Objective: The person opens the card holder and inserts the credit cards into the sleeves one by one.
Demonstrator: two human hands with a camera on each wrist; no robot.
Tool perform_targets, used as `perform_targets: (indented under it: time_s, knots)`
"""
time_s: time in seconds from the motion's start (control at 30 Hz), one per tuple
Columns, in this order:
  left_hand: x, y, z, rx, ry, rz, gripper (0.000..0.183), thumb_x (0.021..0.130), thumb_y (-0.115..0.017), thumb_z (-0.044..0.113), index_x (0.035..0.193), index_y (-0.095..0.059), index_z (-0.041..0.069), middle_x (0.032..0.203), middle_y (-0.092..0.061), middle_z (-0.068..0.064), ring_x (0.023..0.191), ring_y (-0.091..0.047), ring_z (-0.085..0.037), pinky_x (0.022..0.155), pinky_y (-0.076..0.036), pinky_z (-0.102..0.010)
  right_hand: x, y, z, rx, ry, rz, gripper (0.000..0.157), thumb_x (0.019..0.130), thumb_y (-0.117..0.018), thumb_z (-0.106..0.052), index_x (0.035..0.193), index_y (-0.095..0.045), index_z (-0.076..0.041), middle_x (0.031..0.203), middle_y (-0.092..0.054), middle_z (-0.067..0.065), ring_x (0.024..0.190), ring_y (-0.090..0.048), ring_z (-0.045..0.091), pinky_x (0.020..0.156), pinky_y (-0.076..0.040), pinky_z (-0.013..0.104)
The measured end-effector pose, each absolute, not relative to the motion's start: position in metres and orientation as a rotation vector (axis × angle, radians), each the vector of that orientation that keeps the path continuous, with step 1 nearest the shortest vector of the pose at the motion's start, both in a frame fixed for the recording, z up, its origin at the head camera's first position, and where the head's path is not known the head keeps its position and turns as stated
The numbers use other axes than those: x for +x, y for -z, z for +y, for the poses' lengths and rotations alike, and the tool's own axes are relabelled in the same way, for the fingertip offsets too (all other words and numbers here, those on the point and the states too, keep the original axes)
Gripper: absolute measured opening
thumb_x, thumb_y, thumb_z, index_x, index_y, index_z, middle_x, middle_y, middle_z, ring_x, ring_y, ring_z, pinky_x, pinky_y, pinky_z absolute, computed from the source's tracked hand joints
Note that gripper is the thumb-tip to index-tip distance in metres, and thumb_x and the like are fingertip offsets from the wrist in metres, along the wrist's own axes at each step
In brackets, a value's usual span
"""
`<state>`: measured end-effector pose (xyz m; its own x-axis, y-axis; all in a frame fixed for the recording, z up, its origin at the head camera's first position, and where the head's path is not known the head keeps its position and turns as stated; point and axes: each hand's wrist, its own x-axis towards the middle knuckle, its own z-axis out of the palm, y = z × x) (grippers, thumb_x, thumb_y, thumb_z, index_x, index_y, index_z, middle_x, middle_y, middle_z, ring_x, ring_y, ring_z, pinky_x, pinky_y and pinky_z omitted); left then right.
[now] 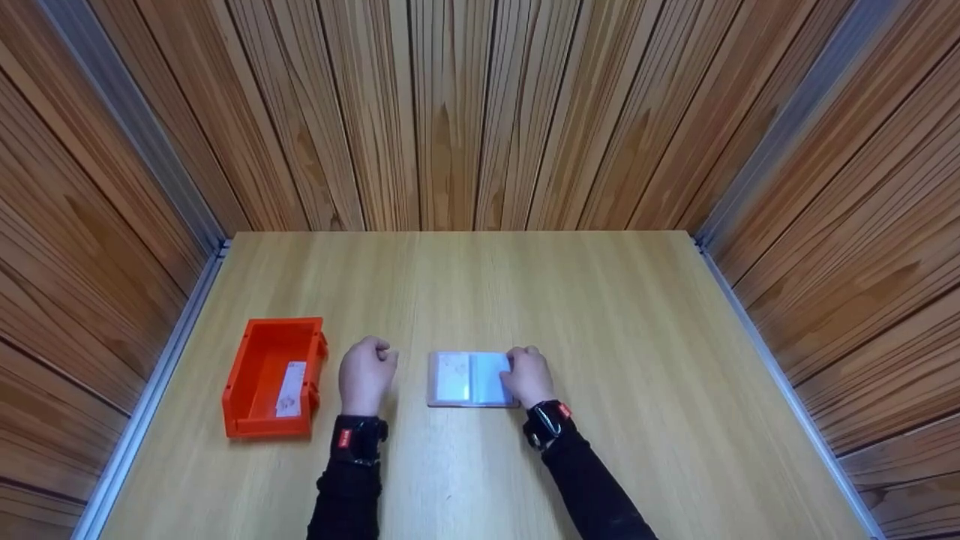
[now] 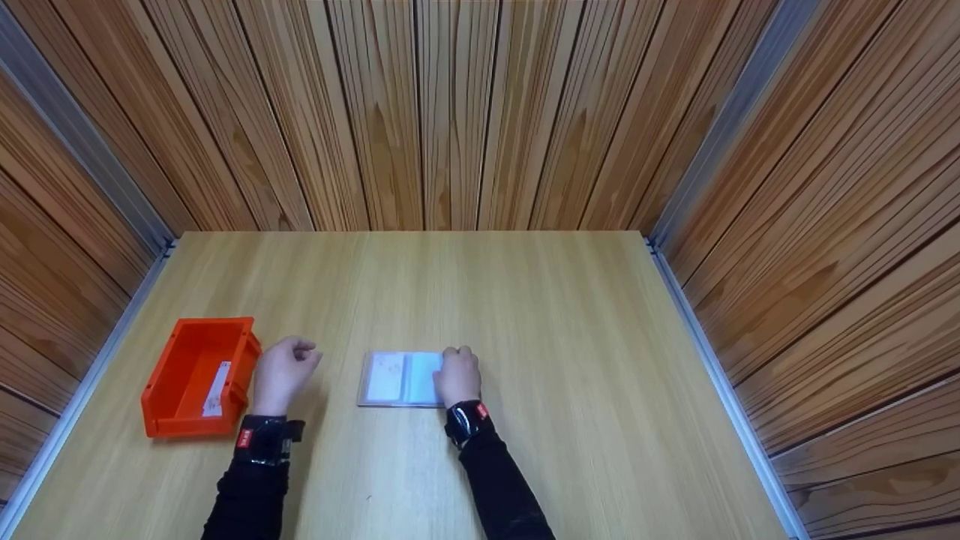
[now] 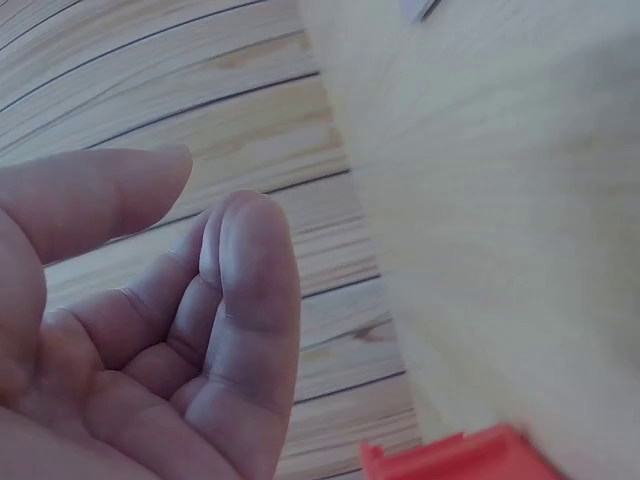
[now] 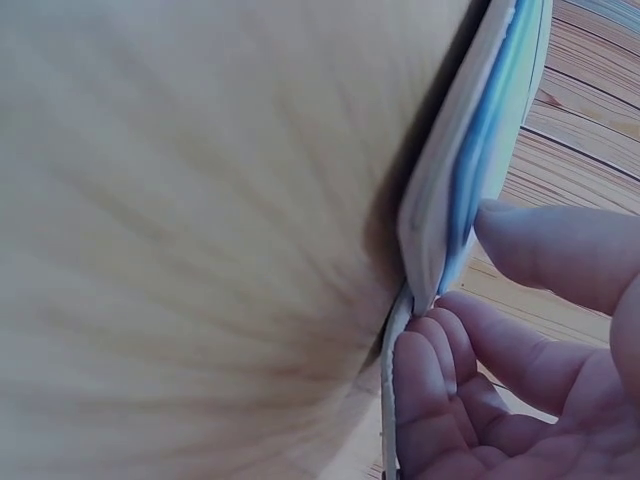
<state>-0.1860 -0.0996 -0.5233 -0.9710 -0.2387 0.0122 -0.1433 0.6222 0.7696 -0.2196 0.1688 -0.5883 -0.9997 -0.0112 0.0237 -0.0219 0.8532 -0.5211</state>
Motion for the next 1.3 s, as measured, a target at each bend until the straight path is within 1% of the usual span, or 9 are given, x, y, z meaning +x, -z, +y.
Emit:
perform_targets:
  time_s: [0.13, 0.3, 0.4, 0.57, 0.67, 0.9, 1.07, 1.3]
  knots:
    - [-0.186, 0.515, -0.11, 0.36, 1.299, -2.733, 0.024, 0.093, -0.065, 0.012, 0.112, -0.067, -0.002, 0.1, -0.067, -0.016, 0.09, -0.062, -0.031, 0.082, -0.049, -0.046, -0.221, 0.588, 0.168, -0.002, -0.839, -3.032, 0.036, 0.08, -0.077, -0.009, 0.112, -0.067, 0.005, 0.103, -0.058, 0.017, 0.097, -0.058, 0.033, 0.088, -0.048, 0.044]
    - [-0.184, 0.507, -0.125, 0.41, 1.337, -2.718, 0.025, 0.094, -0.063, 0.011, 0.116, -0.064, -0.001, 0.103, -0.066, -0.017, 0.091, -0.061, -0.031, 0.084, -0.05, -0.044, -0.22, 0.587, 0.169, 0.015, -0.838, -3.023, 0.035, 0.079, -0.077, -0.009, 0.11, -0.067, 0.006, 0.101, -0.058, 0.017, 0.095, -0.059, 0.033, 0.086, -0.048, 0.044]
    - [-0.182, 0.504, -0.135, 0.397, 1.32, -2.681, 0.025, 0.093, -0.063, 0.009, 0.115, -0.065, -0.003, 0.102, -0.066, -0.019, 0.092, -0.061, -0.033, 0.086, -0.049, -0.046, -0.219, 0.587, 0.169, 0.037, -0.83, -2.994, 0.034, 0.078, -0.077, -0.008, 0.108, -0.068, 0.006, 0.099, -0.059, 0.018, 0.093, -0.059, 0.035, 0.084, -0.049, 0.045]
    - [-0.18, 0.503, -0.15, 0.355, 1.21, -2.603, 0.023, 0.089, -0.064, 0.007, 0.107, -0.068, -0.006, 0.096, -0.069, -0.021, 0.092, -0.063, -0.036, 0.085, -0.047, -0.048, -0.217, 0.588, 0.169, 0.079, -0.792, -2.948, 0.032, 0.075, -0.078, -0.007, 0.103, -0.069, 0.006, 0.096, -0.06, 0.02, 0.09, -0.061, 0.038, 0.081, -0.049, 0.047]
    - [-0.178, 0.503, -0.157, 0.368, 1.181, -2.57, 0.023, 0.088, -0.064, 0.007, 0.106, -0.068, -0.007, 0.096, -0.069, -0.022, 0.092, -0.063, -0.037, 0.085, -0.047, -0.049, -0.218, 0.588, 0.169, 0.08, -0.784, -2.957, 0.033, 0.075, -0.078, -0.008, 0.104, -0.069, 0.006, 0.097, -0.06, 0.02, 0.091, -0.061, 0.037, 0.081, -0.049, 0.046]
    - [-0.176, 0.502, -0.171, 0.447, 1.185, -2.537, 0.023, 0.091, -0.062, 0.006, 0.11, -0.065, -0.007, 0.1, -0.066, -0.024, 0.094, -0.061, -0.038, 0.086, -0.047, -0.049, -0.219, 0.588, 0.169, 0.053, -0.799, -2.996, 0.035, 0.078, -0.078, -0.009, 0.108, -0.069, 0.006, 0.1, -0.06, 0.019, 0.094, -0.06, 0.035, 0.085, -0.048, 0.045]
    - [-0.176, 0.502, -0.182, 0.554, 1.207, -2.546, 0.024, 0.094, -0.061, 0.009, 0.114, -0.064, -0.005, 0.104, -0.065, -0.022, 0.096, -0.06, -0.036, 0.087, -0.047, -0.049, -0.218, 0.588, 0.169, 0.039, -0.811, -3.004, 0.035, 0.078, -0.078, -0.009, 0.108, -0.069, 0.006, 0.1, -0.06, 0.018, 0.094, -0.06, 0.034, 0.085, -0.048, 0.045]
    - [-0.173, 0.508, -0.195, 0.696, 1.242, -2.541, 0.031, 0.098, -0.057, 0.01, 0.125, -0.058, -0.004, 0.114, -0.062, -0.022, 0.105, -0.057, -0.037, 0.094, -0.046, -0.051, -0.22, 0.588, 0.168, 0.019, -0.833, -3.019, 0.035, 0.08, -0.077, -0.009, 0.111, -0.068, 0.006, 0.101, -0.059, 0.017, 0.096, -0.058, 0.033, 0.086, -0.048, 0.044]
